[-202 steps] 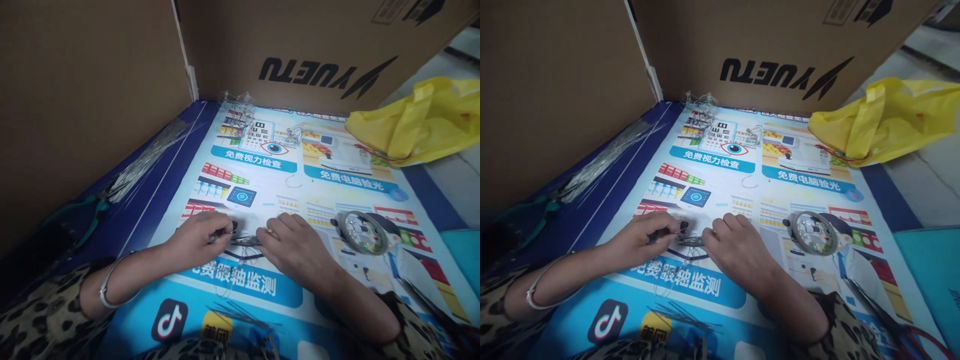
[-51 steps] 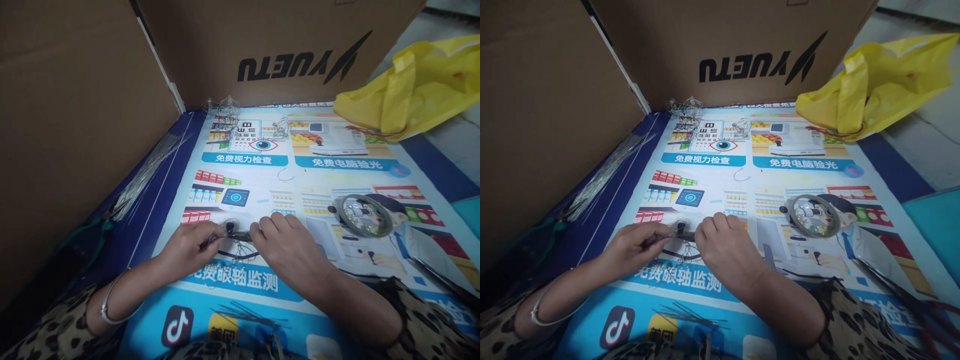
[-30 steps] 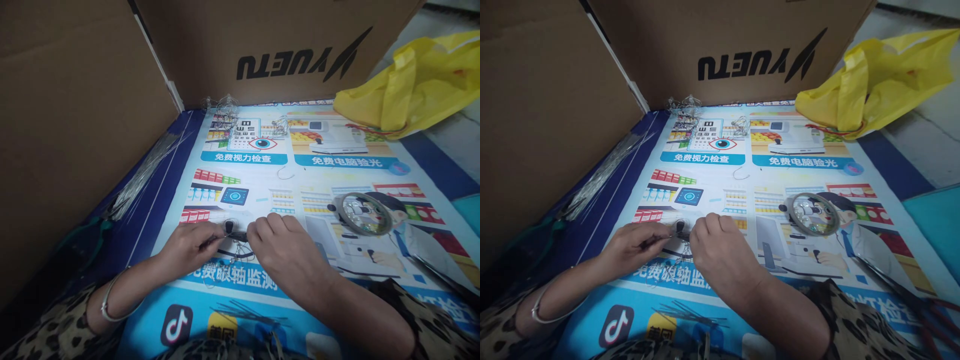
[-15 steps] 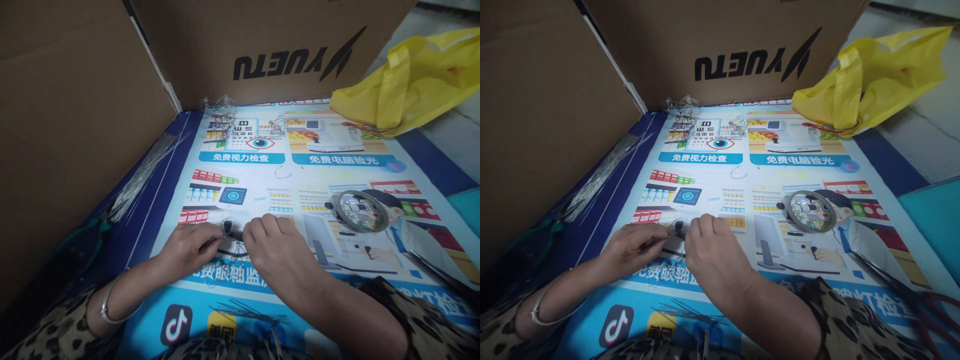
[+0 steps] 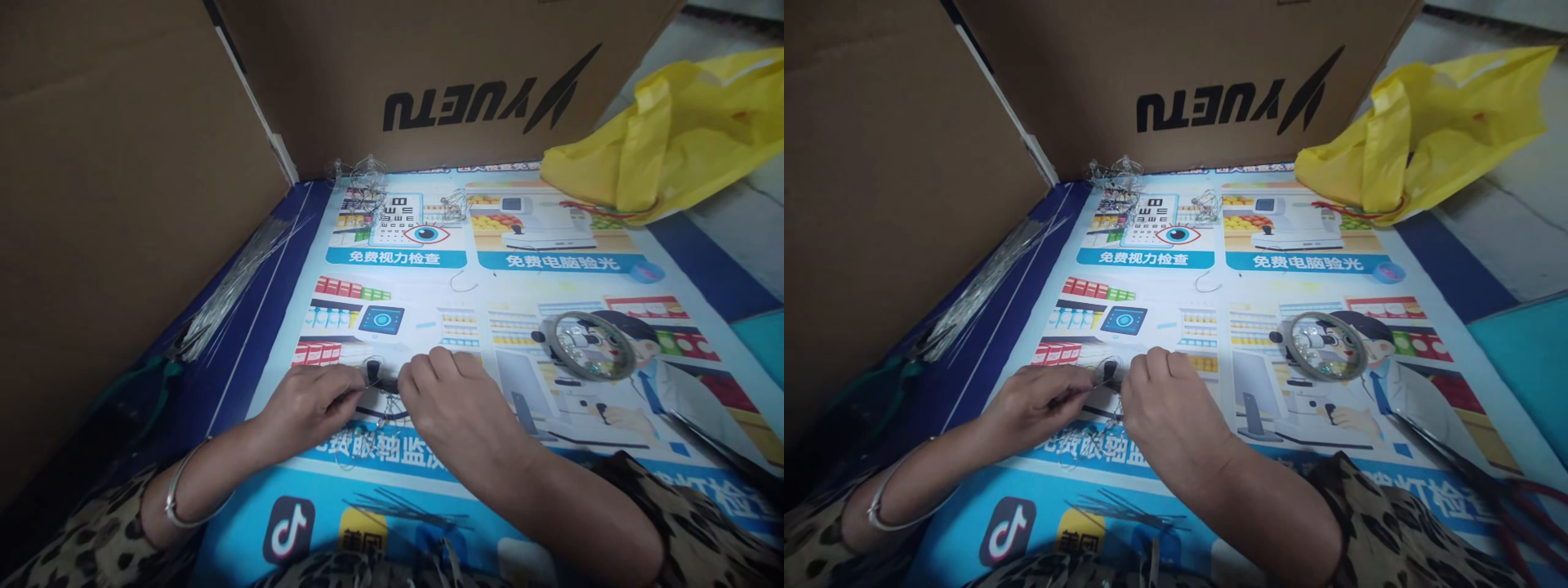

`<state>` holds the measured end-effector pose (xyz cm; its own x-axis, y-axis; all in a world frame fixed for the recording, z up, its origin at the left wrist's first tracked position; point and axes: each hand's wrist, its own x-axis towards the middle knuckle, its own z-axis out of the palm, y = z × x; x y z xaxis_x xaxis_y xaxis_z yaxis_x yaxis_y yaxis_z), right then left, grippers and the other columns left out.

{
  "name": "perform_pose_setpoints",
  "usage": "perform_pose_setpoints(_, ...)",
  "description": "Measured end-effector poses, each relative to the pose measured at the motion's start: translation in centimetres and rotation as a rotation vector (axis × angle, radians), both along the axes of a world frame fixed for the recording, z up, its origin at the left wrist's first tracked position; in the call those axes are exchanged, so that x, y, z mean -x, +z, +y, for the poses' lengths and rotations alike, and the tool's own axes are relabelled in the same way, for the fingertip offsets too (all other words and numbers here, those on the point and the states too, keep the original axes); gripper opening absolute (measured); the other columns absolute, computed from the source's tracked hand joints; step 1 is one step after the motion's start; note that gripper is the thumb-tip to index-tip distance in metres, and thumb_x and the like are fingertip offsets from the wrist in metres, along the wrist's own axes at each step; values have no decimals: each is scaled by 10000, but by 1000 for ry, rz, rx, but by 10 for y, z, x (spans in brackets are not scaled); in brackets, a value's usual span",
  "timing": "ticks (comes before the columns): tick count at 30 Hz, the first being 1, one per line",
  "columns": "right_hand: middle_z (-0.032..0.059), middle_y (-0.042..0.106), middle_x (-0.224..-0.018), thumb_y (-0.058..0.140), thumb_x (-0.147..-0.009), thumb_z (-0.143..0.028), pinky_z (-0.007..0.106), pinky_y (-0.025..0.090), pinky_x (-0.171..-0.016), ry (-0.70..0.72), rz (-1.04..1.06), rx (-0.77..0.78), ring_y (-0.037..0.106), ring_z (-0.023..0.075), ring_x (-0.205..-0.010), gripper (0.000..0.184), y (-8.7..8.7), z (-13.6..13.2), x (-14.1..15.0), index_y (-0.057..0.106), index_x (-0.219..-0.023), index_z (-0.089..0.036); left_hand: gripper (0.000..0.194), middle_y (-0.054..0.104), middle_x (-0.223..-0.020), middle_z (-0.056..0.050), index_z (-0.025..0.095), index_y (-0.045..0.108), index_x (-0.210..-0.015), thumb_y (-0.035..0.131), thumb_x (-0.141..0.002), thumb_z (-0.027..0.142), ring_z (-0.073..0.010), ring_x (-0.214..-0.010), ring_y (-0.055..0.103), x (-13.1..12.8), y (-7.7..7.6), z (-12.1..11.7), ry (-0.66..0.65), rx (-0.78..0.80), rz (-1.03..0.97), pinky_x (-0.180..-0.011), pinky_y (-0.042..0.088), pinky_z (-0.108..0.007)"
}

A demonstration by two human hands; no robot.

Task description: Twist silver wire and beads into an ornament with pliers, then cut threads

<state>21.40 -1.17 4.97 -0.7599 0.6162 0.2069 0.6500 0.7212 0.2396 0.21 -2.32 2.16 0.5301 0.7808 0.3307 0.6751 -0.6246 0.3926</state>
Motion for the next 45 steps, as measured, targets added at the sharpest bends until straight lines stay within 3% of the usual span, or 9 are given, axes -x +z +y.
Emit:
perform_pose_setpoints(32,59,536,-693,531,-754,-65,330,238,-550,17,29,34,457,210,-671,106,-2,2,-2,583,-735,-155,105,591,-645,43,178,567,-880,518,-818,108,-76,-538,527,1,-4,0,-13,21,0,-534,395,-200)
perform_pose_setpoints(40,53,549,-723,571,-727,-96,334,257,-584,16,32,22,455,212,-690,92,-2,4,-9,597,-786,-161,81,592,-643,38,176,578,-840,530,-806,121,-65,-510,485,-2,-3,-3,75,73,-60,-497,370,-185)
perform_pose_setpoints(45,52,545,-720,584,-710,-107,340,249,-603,-40,36,19,437,204,-685,142,6,-10,-21,604,-841,-160,93,603,-646,38,180,589,-845,522,-800,133,-61,-492,488,-3,-3,-4,132,99,-75,-487,377,-178)
